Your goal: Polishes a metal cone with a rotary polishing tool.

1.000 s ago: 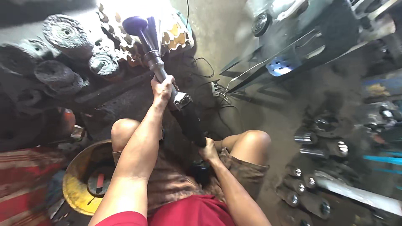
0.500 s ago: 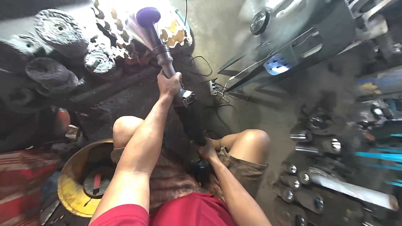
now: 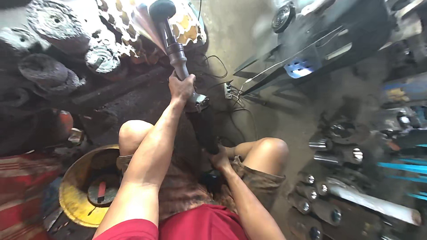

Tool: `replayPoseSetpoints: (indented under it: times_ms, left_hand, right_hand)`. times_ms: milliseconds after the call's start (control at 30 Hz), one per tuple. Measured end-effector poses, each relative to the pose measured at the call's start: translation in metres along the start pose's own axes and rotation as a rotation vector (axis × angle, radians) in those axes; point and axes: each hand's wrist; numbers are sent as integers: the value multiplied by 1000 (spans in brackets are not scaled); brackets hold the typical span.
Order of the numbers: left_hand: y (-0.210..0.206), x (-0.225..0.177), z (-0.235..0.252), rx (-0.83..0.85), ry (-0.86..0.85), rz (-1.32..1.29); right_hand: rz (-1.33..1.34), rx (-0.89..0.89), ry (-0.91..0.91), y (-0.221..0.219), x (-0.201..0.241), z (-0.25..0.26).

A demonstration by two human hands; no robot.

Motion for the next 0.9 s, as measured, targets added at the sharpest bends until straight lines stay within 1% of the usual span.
replayPoseSetpoints:
  times_ms: [67, 133, 267, 500, 633, 767, 900]
  left_hand:
    - [7, 2, -5, -10, -34, -60]
    - [13, 6, -6, -22, -58, -137]
    - [21, 18, -4, -38, -68, -243]
    - [25, 17, -9, -49, -38, -247]
    - [21, 12, -9, -47, -73, -209]
    - [10, 3, -7, -22, -50, -91]
    - [-4, -1, 1, 4, 3, 6]
  right_hand:
    - [-105, -11, 38, 1, 4, -1]
    - [-186, -13, 38, 1, 7, -1]
    - [-229, -4, 62, 0, 4, 1]
    - [-230, -3, 68, 3, 3, 0]
    - [-220, -7, 62, 2, 1, 1]
    - [-99, -2, 32, 2, 2, -3]
    - [120, 22, -89, 0, -4, -1]
Point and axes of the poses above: each hand's wrist, its own z-axis towards the middle knuckle, its own y-axis out of the back of the hand, x = y × z, and after that the axes turned 13 degrees about z, right-handed
